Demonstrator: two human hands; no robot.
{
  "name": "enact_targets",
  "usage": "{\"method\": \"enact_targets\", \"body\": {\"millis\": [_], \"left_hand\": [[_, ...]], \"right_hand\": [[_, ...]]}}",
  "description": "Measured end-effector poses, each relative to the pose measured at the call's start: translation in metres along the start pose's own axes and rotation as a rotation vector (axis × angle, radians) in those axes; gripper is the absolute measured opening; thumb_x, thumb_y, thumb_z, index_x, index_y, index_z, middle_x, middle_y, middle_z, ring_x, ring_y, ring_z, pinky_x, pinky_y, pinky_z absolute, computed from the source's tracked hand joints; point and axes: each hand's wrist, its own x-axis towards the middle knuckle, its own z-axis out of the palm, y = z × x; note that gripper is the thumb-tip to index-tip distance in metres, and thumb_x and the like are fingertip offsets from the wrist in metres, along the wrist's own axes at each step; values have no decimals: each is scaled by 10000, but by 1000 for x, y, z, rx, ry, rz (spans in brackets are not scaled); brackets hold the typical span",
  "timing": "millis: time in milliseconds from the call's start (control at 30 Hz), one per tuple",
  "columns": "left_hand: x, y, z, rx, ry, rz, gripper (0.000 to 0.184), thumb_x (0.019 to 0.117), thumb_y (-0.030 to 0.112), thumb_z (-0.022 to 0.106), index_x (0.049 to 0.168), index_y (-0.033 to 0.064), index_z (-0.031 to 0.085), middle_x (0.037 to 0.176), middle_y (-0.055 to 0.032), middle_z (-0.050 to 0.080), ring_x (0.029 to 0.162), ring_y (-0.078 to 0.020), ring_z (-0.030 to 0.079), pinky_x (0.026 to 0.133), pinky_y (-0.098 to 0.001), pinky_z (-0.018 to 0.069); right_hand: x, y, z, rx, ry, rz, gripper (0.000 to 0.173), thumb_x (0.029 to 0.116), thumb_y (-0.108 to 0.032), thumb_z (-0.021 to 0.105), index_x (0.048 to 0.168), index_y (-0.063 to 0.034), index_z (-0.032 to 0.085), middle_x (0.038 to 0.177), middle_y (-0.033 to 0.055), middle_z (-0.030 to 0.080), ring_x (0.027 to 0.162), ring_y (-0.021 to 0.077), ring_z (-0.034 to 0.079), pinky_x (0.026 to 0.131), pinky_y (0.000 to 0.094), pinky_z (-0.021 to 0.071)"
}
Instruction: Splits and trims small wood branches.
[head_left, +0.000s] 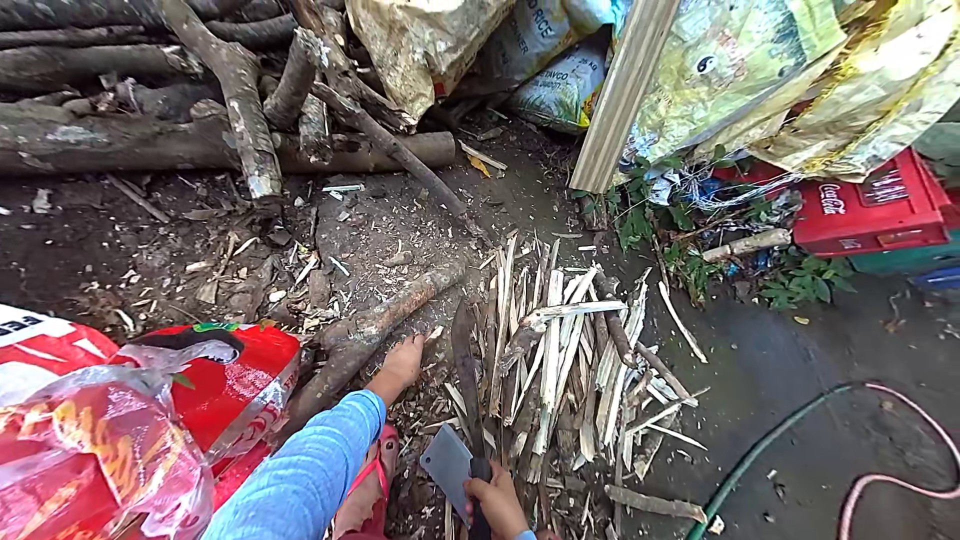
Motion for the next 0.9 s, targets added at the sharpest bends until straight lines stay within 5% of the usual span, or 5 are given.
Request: {"method": "enact_targets", "body": {"millis": [133, 300, 433, 533, 900], "left_hand": [[-10, 4, -15, -50, -22, -29, 547, 930, 79, 677, 1445, -17, 515, 1510, -269, 463, 1381, -458, 480, 1102, -601, 438], [-44, 19, -53, -241, 132, 91, 419, 985, 83, 634, 1373, -25, 516, 1345, -280, 592, 1293, -435, 569, 1098, -575, 444], [-48, 20, -56, -330, 318, 303, 383, 1022, 79, 590, 1379, -57, 566, 1375, -263, 605, 1328, -387, 566, 1170, -498, 397], [-34, 13, -43, -326, 321, 345, 293, 1040, 94, 567, 1266, -83, 624, 1302, -266, 641, 1281, -379, 601, 1144, -488, 421], [-30, 14, -47, -295, 287, 331, 308, 1054, 101, 542, 1299, -73, 609, 1325, -264, 632, 1297, -375, 592, 1152, -488, 413]], "right_hand": [[-8, 7, -2, -220, 95, -78, 392, 883, 42, 659, 1252, 82, 532, 844, 145, 617, 600, 181, 611, 611, 364, 560], [-25, -5, -4, -144, 146, -247, 383, 869, -12, 708, 1193, 96, 535, 730, 111, 612, 544, 155, 607, 586, 336, 569], [-41, -30, -5, -142, 173, -420, 456, 802, -79, 792, 1159, 84, 561, 711, 70, 616, 547, 133, 597, 588, 325, 562], [-55, -46, -3, -222, 175, -455, 431, 829, -78, 778, 1176, 92, 588, 753, 103, 633, 575, 159, 606, 614, 357, 565], [-56, -50, 11, -537, 230, -493, 414, 862, -118, 747, 1199, 94, 633, 813, 186, 667, 717, 283, 647, 715, 490, 540]]}}
